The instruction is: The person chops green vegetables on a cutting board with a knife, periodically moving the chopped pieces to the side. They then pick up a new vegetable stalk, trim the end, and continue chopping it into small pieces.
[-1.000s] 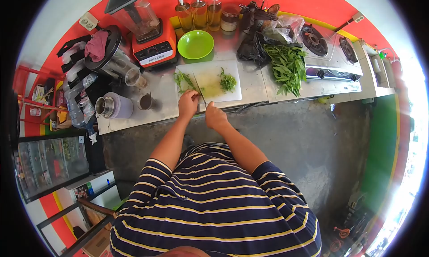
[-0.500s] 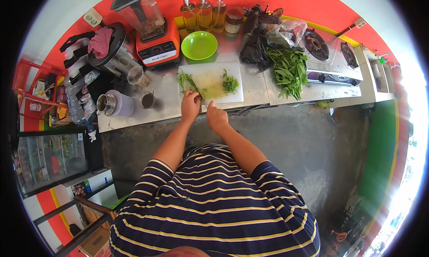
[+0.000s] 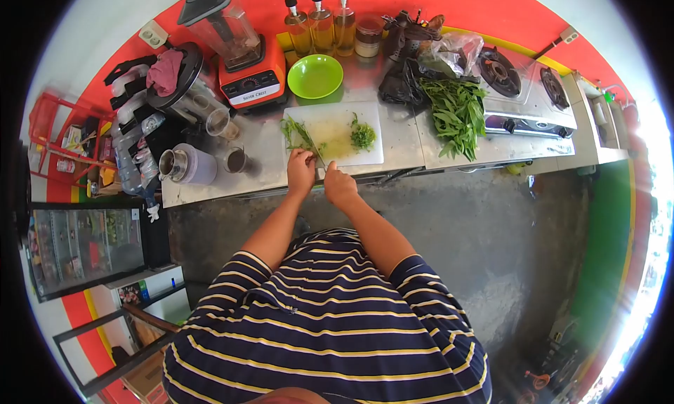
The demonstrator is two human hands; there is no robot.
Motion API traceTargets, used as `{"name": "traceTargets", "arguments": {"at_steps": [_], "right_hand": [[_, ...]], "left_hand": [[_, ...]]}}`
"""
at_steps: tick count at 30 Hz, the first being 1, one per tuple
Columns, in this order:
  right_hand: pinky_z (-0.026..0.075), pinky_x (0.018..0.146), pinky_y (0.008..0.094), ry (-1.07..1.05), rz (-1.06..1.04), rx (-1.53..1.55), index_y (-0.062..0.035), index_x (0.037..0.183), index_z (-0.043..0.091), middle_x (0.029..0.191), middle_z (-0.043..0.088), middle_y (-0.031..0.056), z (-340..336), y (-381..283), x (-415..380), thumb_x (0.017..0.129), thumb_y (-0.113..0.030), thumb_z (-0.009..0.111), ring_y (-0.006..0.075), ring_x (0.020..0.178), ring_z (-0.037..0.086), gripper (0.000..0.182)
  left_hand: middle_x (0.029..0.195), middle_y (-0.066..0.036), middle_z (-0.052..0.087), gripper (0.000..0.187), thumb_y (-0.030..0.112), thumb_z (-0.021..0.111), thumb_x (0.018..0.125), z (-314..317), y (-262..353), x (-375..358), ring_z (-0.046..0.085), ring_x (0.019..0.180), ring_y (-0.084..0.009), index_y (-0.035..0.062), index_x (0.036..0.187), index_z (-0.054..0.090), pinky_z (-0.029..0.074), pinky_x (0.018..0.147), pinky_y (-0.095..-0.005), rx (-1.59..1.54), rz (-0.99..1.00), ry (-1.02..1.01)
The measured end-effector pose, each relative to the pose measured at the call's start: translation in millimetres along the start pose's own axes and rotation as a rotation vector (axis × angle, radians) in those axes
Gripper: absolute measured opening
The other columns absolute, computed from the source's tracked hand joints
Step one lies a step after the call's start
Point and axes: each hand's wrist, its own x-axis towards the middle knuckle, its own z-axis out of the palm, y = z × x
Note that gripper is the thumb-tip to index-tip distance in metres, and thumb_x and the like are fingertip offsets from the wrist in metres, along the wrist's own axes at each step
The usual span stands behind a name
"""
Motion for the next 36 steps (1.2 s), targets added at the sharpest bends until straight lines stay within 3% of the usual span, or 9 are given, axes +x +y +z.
{"name": "traceTargets", "arguments": {"at_steps": [4, 6, 9, 14, 16, 23, 25, 32, 36], "right_hand": [[0.056, 0.090, 0.0463, -0.006, 0.029, 0.027, 0.0050, 0.133, 0.036, 0.114, 0.068, 0.0285, 4.4, 16.9, -6.8, 0.092, -0.012, 0.059, 0.0421, 0.108, 0.068, 0.050], [0.054, 0.092, 0.0522, 0.064, 0.059, 0.105, 0.0042, 0.123, 0.039, 0.110, 0.067, 0.0328, 6.1, 32.1, -11.5, 0.092, -0.013, 0.056, 0.0467, 0.105, 0.067, 0.040], [0.053, 0.093, 0.0519, 0.081, 0.123, 0.145, 0.0050, 0.124, 0.039, 0.110, 0.067, 0.0330, 0.3, 56.3, -7.8, 0.092, -0.013, 0.056, 0.0470, 0.106, 0.066, 0.040], [0.057, 0.079, 0.0523, 0.139, 0.109, 0.217, 0.0057, 0.115, 0.041, 0.099, 0.067, 0.0358, -10.2, 86.8, -9.0, 0.091, -0.012, 0.053, 0.0486, 0.084, 0.070, 0.032], [0.054, 0.091, 0.0525, 0.018, 0.099, 0.273, 0.0054, 0.123, 0.040, 0.110, 0.066, 0.0345, -22.1, 89.6, -15.9, 0.092, -0.015, 0.058, 0.0494, 0.104, 0.066, 0.041], [0.053, 0.090, 0.0540, 0.042, -0.029, 0.174, 0.0051, 0.120, 0.041, 0.108, 0.066, 0.0354, -23.7, 87.2, -18.2, 0.092, -0.015, 0.057, 0.0498, 0.103, 0.066, 0.038], [0.054, 0.089, 0.0529, 0.035, 0.016, 0.163, 0.0050, 0.121, 0.042, 0.109, 0.066, 0.0347, -22.3, 80.0, -11.1, 0.092, -0.013, 0.055, 0.0481, 0.103, 0.066, 0.037], [0.056, 0.086, 0.0500, 0.087, 0.011, 0.080, 0.0063, 0.118, 0.041, 0.106, 0.068, 0.0332, -8.8, 54.5, -6.3, 0.091, -0.009, 0.056, 0.0453, 0.100, 0.069, 0.034], [0.056, 0.088, 0.0473, 0.052, 0.061, 0.032, 0.0064, 0.126, 0.038, 0.111, 0.068, 0.0293, -16.5, 43.1, -7.9, 0.092, -0.010, 0.056, 0.0417, 0.104, 0.069, 0.041]], "left_hand": [[0.102, -0.013, 0.062, 0.010, 0.007, 0.073, 0.082, -8.6, 18.5, -3.5, 0.058, 0.097, -0.0356, 0.0061, 0.091, 0.069, 0.048, 0.085, -0.0455, 0.272, 0.006, 0.056], [0.102, -0.011, 0.062, 0.009, 0.008, 0.073, 0.082, -9.6, 22.5, -5.7, 0.057, 0.097, -0.0357, 0.0074, 0.090, 0.069, 0.048, 0.085, -0.0454, 0.290, -0.025, 0.082], [0.100, -0.010, 0.063, 0.009, 0.009, 0.074, 0.081, -2.3, 21.7, -9.8, 0.057, 0.097, -0.0356, 0.0089, 0.089, 0.069, 0.048, 0.084, -0.0453, 0.269, -0.085, 0.088], [0.095, -0.010, 0.064, 0.008, 0.010, 0.074, 0.082, 15.6, 28.1, -9.1, 0.060, 0.094, -0.0345, 0.0093, 0.089, 0.070, 0.050, 0.080, -0.0456, 0.172, -0.102, 0.044], [0.091, -0.011, 0.065, 0.006, 0.009, 0.073, 0.083, 25.5, 36.3, -6.3, 0.063, 0.090, -0.0340, 0.0079, 0.088, 0.070, 0.051, 0.077, -0.0455, 0.183, -0.040, -0.009], [0.085, -0.013, 0.069, 0.006, 0.007, 0.072, 0.081, 51.7, 55.2, 9.7, 0.068, 0.082, -0.0328, 0.0046, 0.086, 0.070, 0.053, 0.073, -0.0426, 0.213, -0.027, -0.078], [0.084, -0.013, 0.071, 0.007, 0.008, 0.071, 0.080, 49.9, 52.0, 18.1, 0.069, 0.082, -0.0331, 0.0056, 0.087, 0.070, 0.053, 0.072, -0.0434, 0.190, -0.107, -0.210], [0.086, -0.016, 0.071, 0.008, 0.007, 0.066, 0.081, 44.6, 57.7, 19.5, 0.068, 0.085, -0.0366, 0.0075, 0.089, 0.069, 0.053, 0.074, -0.0466, 0.283, -0.071, -0.211], [0.089, -0.017, 0.069, 0.010, 0.008, 0.065, 0.082, 41.3, 59.5, 16.0, 0.065, 0.089, -0.0391, 0.0078, 0.091, 0.069, 0.052, 0.077, -0.0487, 0.262, -0.014, -0.184]]}}
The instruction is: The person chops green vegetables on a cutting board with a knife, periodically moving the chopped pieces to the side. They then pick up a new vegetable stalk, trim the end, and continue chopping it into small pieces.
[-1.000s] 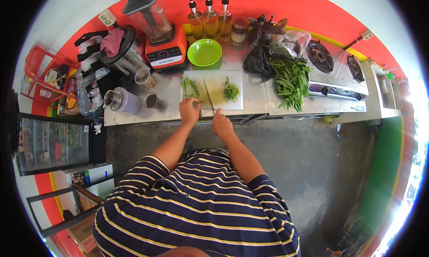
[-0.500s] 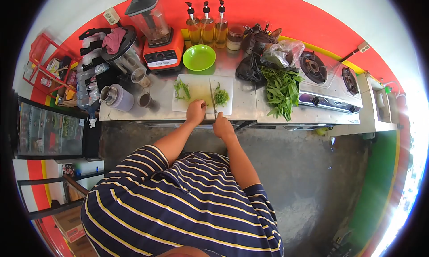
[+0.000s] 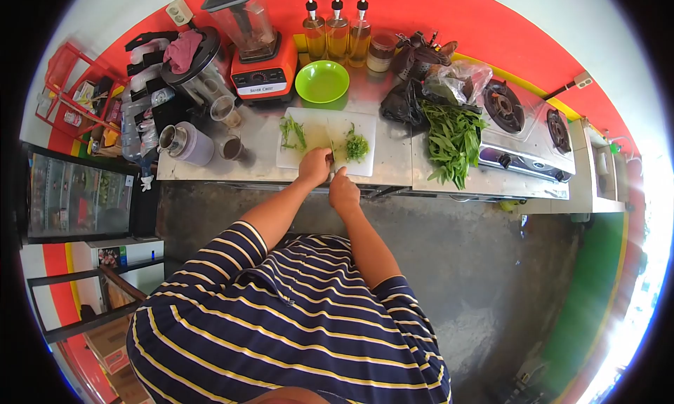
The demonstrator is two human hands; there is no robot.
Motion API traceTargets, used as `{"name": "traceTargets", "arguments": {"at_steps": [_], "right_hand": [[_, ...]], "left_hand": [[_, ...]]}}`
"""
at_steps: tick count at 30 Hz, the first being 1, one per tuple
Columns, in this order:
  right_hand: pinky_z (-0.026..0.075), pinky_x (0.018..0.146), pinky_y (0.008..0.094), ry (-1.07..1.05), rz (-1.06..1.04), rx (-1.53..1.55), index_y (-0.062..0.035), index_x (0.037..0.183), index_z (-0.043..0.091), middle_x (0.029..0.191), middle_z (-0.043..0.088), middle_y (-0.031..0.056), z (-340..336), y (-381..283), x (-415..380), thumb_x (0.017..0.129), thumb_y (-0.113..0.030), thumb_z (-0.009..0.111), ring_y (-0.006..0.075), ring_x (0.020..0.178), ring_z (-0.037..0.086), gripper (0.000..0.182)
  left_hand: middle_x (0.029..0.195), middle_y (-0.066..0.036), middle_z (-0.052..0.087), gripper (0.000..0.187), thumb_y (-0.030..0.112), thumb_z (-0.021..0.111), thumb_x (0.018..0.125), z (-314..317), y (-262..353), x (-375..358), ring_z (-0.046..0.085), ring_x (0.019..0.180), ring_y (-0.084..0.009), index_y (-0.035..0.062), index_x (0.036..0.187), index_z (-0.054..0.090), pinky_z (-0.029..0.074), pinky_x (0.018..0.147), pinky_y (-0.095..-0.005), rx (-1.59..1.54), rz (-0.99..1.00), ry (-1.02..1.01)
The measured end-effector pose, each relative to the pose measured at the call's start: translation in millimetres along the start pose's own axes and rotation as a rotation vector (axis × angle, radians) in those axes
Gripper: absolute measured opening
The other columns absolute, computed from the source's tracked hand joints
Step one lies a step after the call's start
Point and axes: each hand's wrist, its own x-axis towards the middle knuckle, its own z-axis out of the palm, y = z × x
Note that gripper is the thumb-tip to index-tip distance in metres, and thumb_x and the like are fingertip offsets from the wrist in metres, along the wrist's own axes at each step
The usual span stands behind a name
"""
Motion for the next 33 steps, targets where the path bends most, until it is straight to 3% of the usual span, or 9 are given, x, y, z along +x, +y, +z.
{"name": "traceTargets", "arguments": {"at_steps": [5, 16, 20, 22, 24, 29, 33], "right_hand": [[0.056, 0.089, 0.0464, -0.010, -0.009, -0.055, 0.0061, 0.130, 0.037, 0.112, 0.069, 0.0278, -15.4, -7.2, 8.4, 0.092, -0.011, 0.058, 0.0397, 0.105, 0.069, 0.046], [0.057, 0.086, 0.0467, -0.013, 0.031, -0.124, 0.0020, 0.118, 0.046, 0.107, 0.071, 0.0260, -18.8, -3.0, 7.3, 0.092, -0.012, 0.055, 0.0371, 0.100, 0.072, 0.031], [0.055, 0.089, 0.0467, -0.117, 0.088, 0.018, 0.0024, 0.117, 0.045, 0.109, 0.070, 0.0268, -24.5, -4.5, 2.3, 0.092, -0.011, 0.055, 0.0387, 0.103, 0.071, 0.031], [0.055, 0.090, 0.0467, -0.074, 0.089, -0.047, 0.0023, 0.121, 0.043, 0.111, 0.070, 0.0256, -10.0, -6.8, 0.6, 0.092, -0.013, 0.056, 0.0380, 0.105, 0.070, 0.036], [0.056, 0.090, 0.0457, -0.033, 0.089, -0.097, 0.0022, 0.126, 0.040, 0.114, 0.070, 0.0238, -5.9, -10.0, 7.0, 0.093, -0.015, 0.059, 0.0370, 0.107, 0.070, 0.042], [0.055, 0.092, 0.0467, -0.029, 0.092, -0.066, 0.0030, 0.122, 0.043, 0.113, 0.069, 0.0271, -11.9, -10.8, 15.6, 0.091, -0.012, 0.057, 0.0399, 0.107, 0.069, 0.037], [0.055, 0.090, 0.0465, -0.108, 0.080, -0.103, 0.0042, 0.121, 0.043, 0.110, 0.070, 0.0280, -19.9, -20.2, 4.2, 0.089, -0.011, 0.060, 0.0394, 0.106, 0.069, 0.039]], "left_hand": [[0.089, -0.018, 0.068, 0.011, 0.011, 0.064, 0.084, 2.5, -5.2, 1.5, 0.064, 0.089, -0.0402, 0.0067, 0.092, 0.069, 0.052, 0.078, -0.0493, -0.028, 0.003, -0.009], [0.085, -0.022, 0.065, 0.009, 0.009, 0.064, 0.083, 2.1, -10.0, -13.6, 0.063, 0.086, -0.0404, 0.0026, 0.084, 0.070, 0.051, 0.075, -0.0502, -0.104, 0.108, 0.076], [0.085, -0.021, 0.067, 0.010, 0.010, 0.065, 0.082, -1.4, -19.1, -14.1, 0.065, 0.084, -0.0390, 0.0016, 0.084, 0.070, 0.052, 0.074, -0.0483, -0.154, 0.199, 0.069], [0.084, -0.019, 0.068, 0.009, 0.009, 0.066, 0.080, 1.3, -21.9, -8.0, 0.067, 0.081, -0.0362, 0.0013, 0.085, 0.070, 0.053, 0.073, -0.0447, -0.223, 0.078, 0.019], [0.082, -0.018, 0.069, 0.009, 0.008, 0.067, 0.079, 1.3, -24.2, -0.8, 0.068, 0.079, -0.0349, 0.0011, 0.084, 0.070, 0.053, 0.072, -0.0430, -0.258, 0.078, 0.003], [0.077, -0.016, 0.069, 0.008, 0.006, 0.069, 0.078, -2.5, -31.3, 1.6, 0.069, 0.074, -0.0324, 0.0008, 0.083, 0.069, 0.054, 0.069, -0.0403, -0.268, 0.023, -0.119], [0.074, -0.016, 0.068, 0.009, 0.005, 0.073, 0.075, -3.0, -30.1, 9.5, 0.068, 0.072, -0.0329, 0.0010, 0.080, 0.067, 0.053, 0.067, -0.0415, -0.323, -0.013, -0.089]]}}
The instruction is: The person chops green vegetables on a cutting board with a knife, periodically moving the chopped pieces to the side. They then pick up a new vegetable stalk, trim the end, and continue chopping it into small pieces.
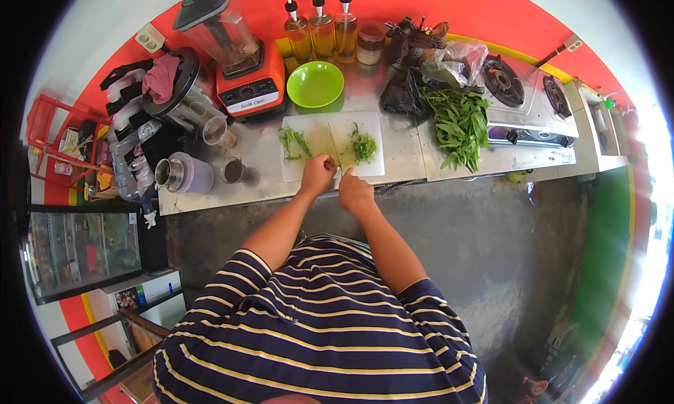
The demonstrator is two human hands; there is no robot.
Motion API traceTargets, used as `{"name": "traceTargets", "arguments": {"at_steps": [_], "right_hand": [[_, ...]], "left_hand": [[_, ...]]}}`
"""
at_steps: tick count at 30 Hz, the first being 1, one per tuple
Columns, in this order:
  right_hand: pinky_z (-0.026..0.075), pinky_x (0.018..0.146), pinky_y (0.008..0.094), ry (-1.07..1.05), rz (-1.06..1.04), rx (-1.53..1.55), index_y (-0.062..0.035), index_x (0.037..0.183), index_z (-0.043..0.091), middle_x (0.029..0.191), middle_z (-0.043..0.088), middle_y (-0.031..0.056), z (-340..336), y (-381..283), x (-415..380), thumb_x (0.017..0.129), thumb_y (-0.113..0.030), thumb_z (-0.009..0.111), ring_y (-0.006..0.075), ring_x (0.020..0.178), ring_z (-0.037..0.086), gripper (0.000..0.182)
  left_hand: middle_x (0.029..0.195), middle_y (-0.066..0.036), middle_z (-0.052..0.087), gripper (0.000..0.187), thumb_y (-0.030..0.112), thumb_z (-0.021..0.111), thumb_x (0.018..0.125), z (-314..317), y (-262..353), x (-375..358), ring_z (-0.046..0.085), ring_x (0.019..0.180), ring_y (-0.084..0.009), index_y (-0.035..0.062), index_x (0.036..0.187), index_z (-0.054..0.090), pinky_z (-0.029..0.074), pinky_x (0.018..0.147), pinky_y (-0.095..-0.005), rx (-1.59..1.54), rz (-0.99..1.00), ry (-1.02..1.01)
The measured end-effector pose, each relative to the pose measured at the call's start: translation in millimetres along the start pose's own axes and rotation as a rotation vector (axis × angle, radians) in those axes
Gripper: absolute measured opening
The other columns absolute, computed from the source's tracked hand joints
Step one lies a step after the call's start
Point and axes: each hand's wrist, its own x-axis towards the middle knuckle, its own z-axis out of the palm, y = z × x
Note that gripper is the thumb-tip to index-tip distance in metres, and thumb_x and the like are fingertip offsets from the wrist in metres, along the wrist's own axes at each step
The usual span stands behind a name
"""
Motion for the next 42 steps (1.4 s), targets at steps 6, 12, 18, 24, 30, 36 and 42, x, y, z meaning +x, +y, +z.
{"name": "traceTargets", "arguments": {"at_steps": [6, 12, 18, 24, 30, 36, 42], "right_hand": [[0.056, 0.088, 0.0465, 0.088, -0.028, -0.022, 0.0050, 0.122, 0.040, 0.107, 0.070, 0.0272, 18.7, -7.6, 10.3, 0.088, -0.010, 0.062, 0.0401, 0.101, 0.071, 0.043], [0.057, 0.086, 0.0465, 0.039, -0.014, 0.034, 0.0034, 0.120, 0.040, 0.104, 0.070, 0.0289, 17.9, -1.3, 1.4, 0.088, -0.010, 0.062, 0.0409, 0.099, 0.071, 0.041], [0.056, 0.087, 0.0471, 0.073, -0.033, -0.081, 0.0029, 0.127, 0.038, 0.107, 0.070, 0.0256, 13.2, -1.0, 5.8, 0.093, -0.017, 0.059, 0.0386, 0.100, 0.071, 0.045], [0.057, 0.087, 0.0460, 0.035, -0.032, -0.013, 0.0022, 0.125, 0.040, 0.107, 0.070, 0.0251, 17.0, -1.1, -3.3, 0.094, -0.017, 0.058, 0.0381, 0.101, 0.071, 0.041], [0.055, 0.090, 0.0489, 0.079, -0.051, -0.013, 0.0045, 0.126, 0.039, 0.110, 0.068, 0.0306, 12.1, -0.4, 14.6, 0.088, -0.011, 0.060, 0.0427, 0.104, 0.069, 0.046], [0.055, 0.090, 0.0493, 0.044, -0.043, -0.002, 0.0035, 0.122, 0.041, 0.111, 0.068, 0.0294, 16.3, -3.9, 2.6, 0.088, -0.012, 0.060, 0.0429, 0.105, 0.068, 0.041], [0.055, 0.091, 0.0471, 0.019, -0.071, -0.082, 0.0048, 0.130, 0.038, 0.112, 0.069, 0.0272, 4.4, -4.1, 16.5, 0.089, -0.014, 0.062, 0.0404, 0.105, 0.069, 0.050]], "left_hand": [[0.079, -0.017, 0.059, 0.017, 0.006, 0.077, 0.073, -2.5, -5.3, -8.6, 0.060, 0.076, -0.0345, 0.0000, 0.075, 0.061, 0.048, 0.069, -0.0448, 0.063, 0.043, 0.075], [0.074, -0.014, 0.060, 0.018, 0.007, 0.080, 0.074, 1.8, -8.7, -10.9, 0.061, 0.068, -0.0288, -0.0003, 0.076, 0.064, 0.049, 0.064, -0.0396, 0.007, 0.080, 0.160], [0.077, -0.016, 0.061, 0.014, 0.009, 0.078, 0.076, 1.5, -8.2, -12.7, 0.061, 0.076, -0.0335, 0.0005, 0.075, 0.066, 0.049, 0.069, -0.0430, -0.024, 0.018, 0.100], [0.078, -0.020, 0.063, 0.013, 0.010, 0.075, 0.075, 2.2, -13.0, -9.5, 0.064, 0.077, -0.0360, -0.0008, 0.073, 0.067, 0.051, 0.072, -0.0455, 0.087, 0.053, 0.138], [0.081, -0.020, 0.064, 0.012, 0.011, 0.074, 0.073, -5.0, -7.7, -11.9, 0.065, 0.080, -0.0379, -0.0002, 0.076, 0.070, 0.053, 0.075, -0.0453, 0.094, 0.036, 0.079], [0.082, -0.020, 0.066, 0.013, 0.011, 0.072, 0.074, -6.0, -14.9, -6.2, 0.067, 0.079, -0.0365, -0.0009, 0.077, 0.071, 0.054, 0.073, -0.0433, 0.090, 0.023, 0.047], [0.078, -0.020, 0.069, 0.010, 0.009, 0.071, 0.073, -11.2, -9.6, -3.8, 0.068, 0.075, -0.0359, -0.0007, 0.077, 0.071, 0.055, 0.071, -0.0434, -0.003, -0.043, 0.004]]}}
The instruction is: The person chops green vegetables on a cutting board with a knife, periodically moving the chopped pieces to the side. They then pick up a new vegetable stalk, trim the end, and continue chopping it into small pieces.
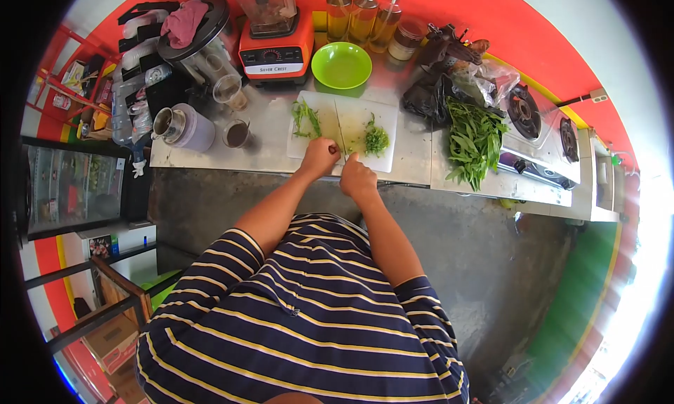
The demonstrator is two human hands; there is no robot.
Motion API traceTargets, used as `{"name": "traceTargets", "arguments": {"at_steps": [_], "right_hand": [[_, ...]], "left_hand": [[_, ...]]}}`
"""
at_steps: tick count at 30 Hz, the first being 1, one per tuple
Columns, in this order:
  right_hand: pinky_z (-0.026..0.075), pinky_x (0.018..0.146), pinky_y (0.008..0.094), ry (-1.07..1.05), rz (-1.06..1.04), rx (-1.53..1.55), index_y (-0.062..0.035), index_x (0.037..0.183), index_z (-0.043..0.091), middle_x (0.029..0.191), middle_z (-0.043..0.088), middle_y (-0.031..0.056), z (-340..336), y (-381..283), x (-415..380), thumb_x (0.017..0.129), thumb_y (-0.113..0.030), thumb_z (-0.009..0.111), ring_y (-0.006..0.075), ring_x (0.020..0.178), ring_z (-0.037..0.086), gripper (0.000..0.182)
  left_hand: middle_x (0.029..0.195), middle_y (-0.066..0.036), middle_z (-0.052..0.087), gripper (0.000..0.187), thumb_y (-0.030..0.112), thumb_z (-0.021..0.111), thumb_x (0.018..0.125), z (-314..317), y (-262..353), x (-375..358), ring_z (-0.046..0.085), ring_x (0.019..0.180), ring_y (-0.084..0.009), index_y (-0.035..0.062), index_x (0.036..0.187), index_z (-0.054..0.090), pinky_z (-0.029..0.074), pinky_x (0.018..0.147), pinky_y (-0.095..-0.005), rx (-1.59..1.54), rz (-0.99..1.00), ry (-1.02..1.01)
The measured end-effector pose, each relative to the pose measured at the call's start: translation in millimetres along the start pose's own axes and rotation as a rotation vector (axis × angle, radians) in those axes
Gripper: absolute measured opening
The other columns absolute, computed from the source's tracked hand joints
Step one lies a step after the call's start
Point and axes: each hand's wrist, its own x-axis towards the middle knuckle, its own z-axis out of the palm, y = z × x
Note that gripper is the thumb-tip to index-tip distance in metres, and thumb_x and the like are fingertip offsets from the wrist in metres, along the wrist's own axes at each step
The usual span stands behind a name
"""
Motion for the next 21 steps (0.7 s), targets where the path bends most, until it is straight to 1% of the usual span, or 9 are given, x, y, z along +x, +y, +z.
{"name": "traceTargets", "arguments": {"at_steps": [3, 5, 9, 11, 12, 14, 15, 17, 21], "right_hand": [[0.055, 0.091, 0.0469, 0.010, 0.013, 0.050, 0.0055, 0.132, 0.037, 0.112, 0.069, 0.0267, 8.5, -6.5, -15.3, 0.089, -0.014, 0.062, 0.0396, 0.104, 0.070, 0.054], [0.055, 0.091, 0.0472, -0.009, 0.009, -0.021, 0.0061, 0.135, 0.036, 0.111, 0.069, 0.0269, 19.2, -7.3, -19.0, 0.089, -0.014, 0.061, 0.0389, 0.104, 0.070, 0.055], [0.055, 0.090, 0.0471, -0.019, -0.023, -0.019, 0.0076, 0.136, 0.036, 0.111, 0.069, 0.0270, 8.3, -4.4, -3.3, 0.090, -0.015, 0.059, 0.0391, 0.103, 0.070, 0.057], [0.056, 0.090, 0.0467, 0.011, -0.034, -0.015, 0.0063, 0.131, 0.038, 0.110, 0.069, 0.0273, 4.3, -3.4, 6.5, 0.091, -0.016, 0.058, 0.0396, 0.103, 0.070, 0.051], [0.056, 0.090, 0.0467, 0.008, -0.032, -0.015, 0.0063, 0.131, 0.038, 0.110, 0.069, 0.0273, 3.1, -4.1, 3.4, 0.091, -0.016, 0.058, 0.0396, 0.103, 0.070, 0.051], [0.056, 0.088, 0.0471, -0.011, -0.036, -0.003, 0.0045, 0.127, 0.039, 0.110, 0.069, 0.0276, 0.6, -7.4, -3.6, 0.091, -0.016, 0.058, 0.0396, 0.103, 0.071, 0.045], [0.056, 0.088, 0.0471, -0.011, -0.038, -0.004, 0.0045, 0.127, 0.039, 0.110, 0.069, 0.0276, 4.6, -7.0, -8.1, 0.091, -0.016, 0.058, 0.0396, 0.103, 0.071, 0.045], [0.054, 0.089, 0.0519, -0.001, -0.031, 0.071, 0.0037, 0.121, 0.042, 0.108, 0.068, 0.0315, 13.6, -6.2, -19.6, 0.091, -0.015, 0.057, 0.0450, 0.103, 0.068, 0.038], [0.054, 0.089, 0.0524, 0.041, -0.043, 0.086, 0.0029, 0.116, 0.044, 0.105, 0.068, 0.0330, 21.1, 1.8, -3.7, 0.091, -0.015, 0.057, 0.0447, 0.102, 0.069, 0.034]], "left_hand": [[0.077, -0.021, 0.069, 0.009, 0.007, 0.069, 0.074, -0.9, -3.6, 2.2, 0.068, 0.075, -0.0363, -0.0009, 0.077, 0.071, 0.055, 0.071, -0.0434, 0.027, 0.060, -0.019], [0.075, -0.021, 0.068, 0.009, 0.007, 0.067, 0.076, -2.8, -1.2, 4.8, 0.068, 0.074, -0.0374, -0.0015, 0.077, 0.069, 0.055, 0.070, -0.0442, 0.092, 0.083, -0.043], [0.077, -0.019, 0.065, 0.010, 0.008, 0.070, 0.076, -0.3, -9.9, 4.5, 0.067, 0.074, -0.0348, -0.0013, 0.079, 0.068, 0.054, 0.071, -0.0422, 0.147, 0.148, -0.011], [0.079, -0.018, 0.063, 0.008, 0.007, 0.069, 0.078, -2.7, -9.6, 6.6, 0.066, 0.074, -0.0334, -0.0003, 0.080, 0.069, 0.054, 0.072, -0.0414, 0.074, 0.132, -0.076], [0.079, -0.018, 0.063, 0.008, 0.007, 0.069, 0.078, -2.2, -10.8, 5.6, 0.066, 0.074, -0.0334, -0.0003, 0.080, 0.069, 0.054, 0.072, -0.0414, 0.072, 0.130, -0.079], [0.078, -0.017, 0.063, 0.005, 0.004, 0.068, 0.079, -2.7, -13.0, 2.8, 0.066, 0.074, -0.0309, -0.0010, 0.081, 0.069, 0.054, 0.071, -0.0399, 0.102, 0.187, -0.022], [0.078, -0.017, 0.063, 0.005, 0.004, 0.068, 0.079, -1.7, -15.6, 2.0, 0.066, 0.074, -0.0309, -0.0010, 0.081, 0.069, 0.054, 0.071, -0.0399, 0.103, 0.186, -0.020], [0.078, -0.016, 0.062, 0.005, 0.001, 0.068, 0.079, 0.4, -19.9, 0.9, 0.067, 0.074, -0.0295, -0.0018, 0.083, 0.069, 0.054, 0.070, -0.0391, 0.060, 0.188, -0.007], [0.079, -0.016, 0.062, 0.007, 0.001, 0.069, 0.078, 1.8, -18.4, 0.7, 0.066, 0.073, -0.0289, -0.0026, 0.084, 0.069, 0.054, 0.070, -0.0385, 0.056, 0.187, 0.013]]}}
